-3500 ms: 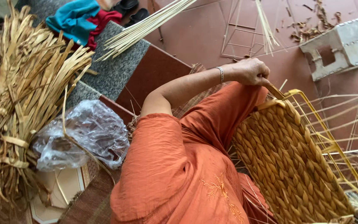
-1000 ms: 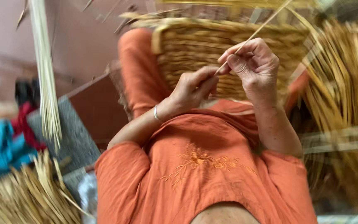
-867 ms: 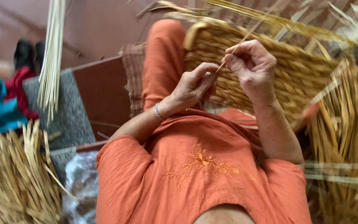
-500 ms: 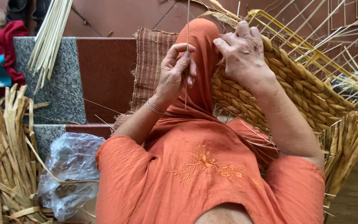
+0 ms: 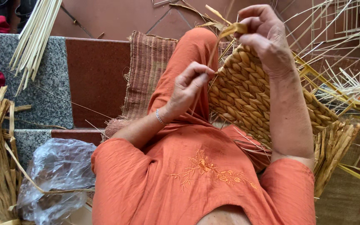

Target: The person weaves a rectangular basket by hand, interlacing dried palm leaves through a metal frame. They repeatedly pull and tuck the leaves to form a tight pattern along the basket's edge.

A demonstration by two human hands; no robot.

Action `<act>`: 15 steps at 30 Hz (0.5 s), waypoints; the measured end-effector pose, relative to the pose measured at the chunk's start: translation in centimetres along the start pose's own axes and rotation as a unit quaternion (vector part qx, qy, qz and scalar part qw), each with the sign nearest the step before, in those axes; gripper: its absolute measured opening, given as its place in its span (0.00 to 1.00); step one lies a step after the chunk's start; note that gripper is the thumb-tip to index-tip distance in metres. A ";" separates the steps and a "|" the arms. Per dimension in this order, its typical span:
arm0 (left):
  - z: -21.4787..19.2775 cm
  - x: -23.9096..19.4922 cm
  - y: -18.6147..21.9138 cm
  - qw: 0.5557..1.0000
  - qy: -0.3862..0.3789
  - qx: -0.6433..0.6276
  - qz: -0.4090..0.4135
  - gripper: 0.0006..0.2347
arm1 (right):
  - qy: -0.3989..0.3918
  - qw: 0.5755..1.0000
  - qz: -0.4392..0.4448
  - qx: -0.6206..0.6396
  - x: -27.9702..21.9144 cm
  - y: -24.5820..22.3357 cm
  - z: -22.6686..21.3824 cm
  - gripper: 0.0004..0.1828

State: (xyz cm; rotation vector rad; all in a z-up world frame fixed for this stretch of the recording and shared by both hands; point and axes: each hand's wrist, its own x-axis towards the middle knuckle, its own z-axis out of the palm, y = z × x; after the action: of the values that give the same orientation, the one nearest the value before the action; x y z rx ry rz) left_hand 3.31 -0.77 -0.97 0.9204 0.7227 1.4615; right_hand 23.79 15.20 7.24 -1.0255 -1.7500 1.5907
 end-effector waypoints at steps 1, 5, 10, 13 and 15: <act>0.5 -0.1 -0.1 1.000 0.001 -0.007 -0.006 0.05 | -0.028 0.999 -0.006 0.022 0.2 -1.0 0.4 0.24; 1.6 -0.6 -0.1 0.999 -0.025 0.001 0.026 0.06 | -0.079 0.995 -0.028 0.062 2.1 -4.8 2.1 0.33; 1.3 -2.3 0.1 0.993 -0.068 0.097 0.014 0.05 | -0.111 0.993 0.044 0.011 4.6 -5.6 2.6 0.25; 1.2 -2.8 -0.7 0.992 -0.063 0.070 -0.088 0.05 | -0.106 0.992 -0.054 0.031 5.0 -5.6 2.6 0.10; 1.1 -3.0 -1.0 0.991 -0.042 0.037 -0.118 0.06 | -0.061 0.993 -0.089 -0.042 5.0 -5.8 2.2 0.06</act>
State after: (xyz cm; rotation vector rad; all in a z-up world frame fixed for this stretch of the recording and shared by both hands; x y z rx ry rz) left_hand 4.73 -3.71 -1.72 0.9145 0.7997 1.1882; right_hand 18.29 18.08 12.20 -0.7984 -1.9463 1.5078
